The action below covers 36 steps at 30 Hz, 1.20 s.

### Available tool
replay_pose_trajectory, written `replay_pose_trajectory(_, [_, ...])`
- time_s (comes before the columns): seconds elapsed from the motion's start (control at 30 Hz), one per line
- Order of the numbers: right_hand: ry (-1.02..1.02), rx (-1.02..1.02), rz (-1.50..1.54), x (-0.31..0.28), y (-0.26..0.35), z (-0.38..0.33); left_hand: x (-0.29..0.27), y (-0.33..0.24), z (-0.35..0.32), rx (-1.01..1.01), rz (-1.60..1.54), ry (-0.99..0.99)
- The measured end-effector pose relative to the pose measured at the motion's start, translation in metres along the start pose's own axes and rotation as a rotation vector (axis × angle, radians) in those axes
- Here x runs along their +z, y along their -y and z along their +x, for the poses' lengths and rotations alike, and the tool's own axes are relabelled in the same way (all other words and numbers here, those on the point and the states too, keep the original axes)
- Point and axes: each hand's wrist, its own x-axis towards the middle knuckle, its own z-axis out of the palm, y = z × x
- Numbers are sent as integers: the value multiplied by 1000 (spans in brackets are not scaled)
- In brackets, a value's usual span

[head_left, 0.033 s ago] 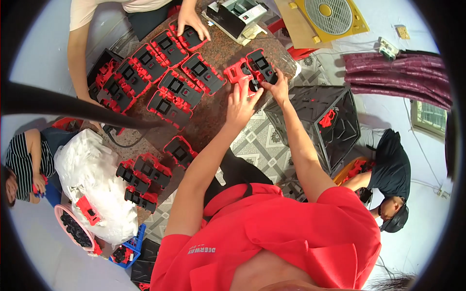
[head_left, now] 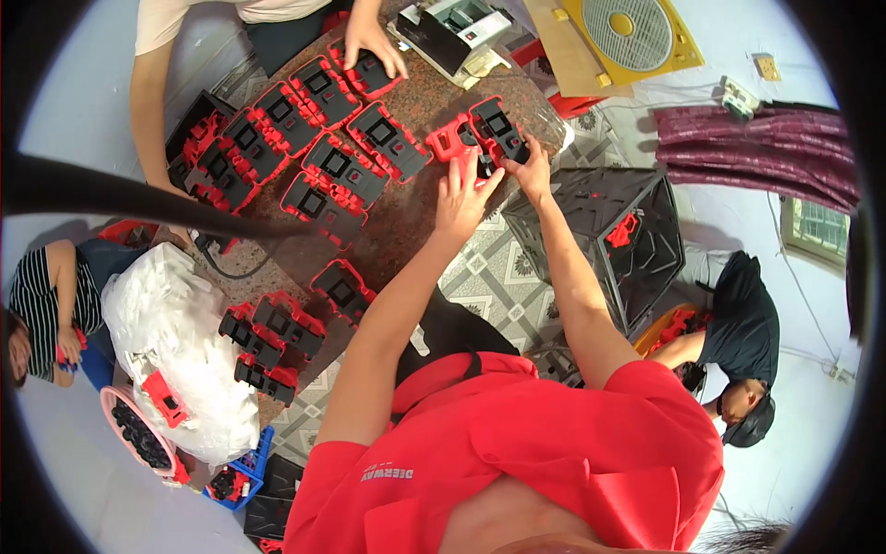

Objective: The person assembles plastic battery housings by hand, then organizes the assembled housings into storage bins.

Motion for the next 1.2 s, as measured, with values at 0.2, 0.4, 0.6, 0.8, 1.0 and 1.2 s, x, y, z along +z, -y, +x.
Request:
replay_pose_trajectory(0.2, [51, -68, -3, 2, 9, -6, 30, 8, -20, -77, 19, -15])
replay_pose_trajectory(0.4, [120, -126, 23, 36, 49, 15, -4, 4, -71, -183, -204, -129])
replay_pose_trajectory(0.6, [201, -153, -72, 71, 102, 41, -53, -19, -113, -214, -363, -191])
replay_pose_trajectory(0.8, [91, -99, -237, 68, 142, 25, -101, -20, -159, -289, -576, -289])
replay_pose_trajectory(1.0, [350, -850, 326, 40, 229, -90, -178, 11, -202, -340, -497, -376])
replay_pose_trajectory(1.2, [531, -948, 607, 30, 313, -193, -212, 40, -231, -333, -409, -291])
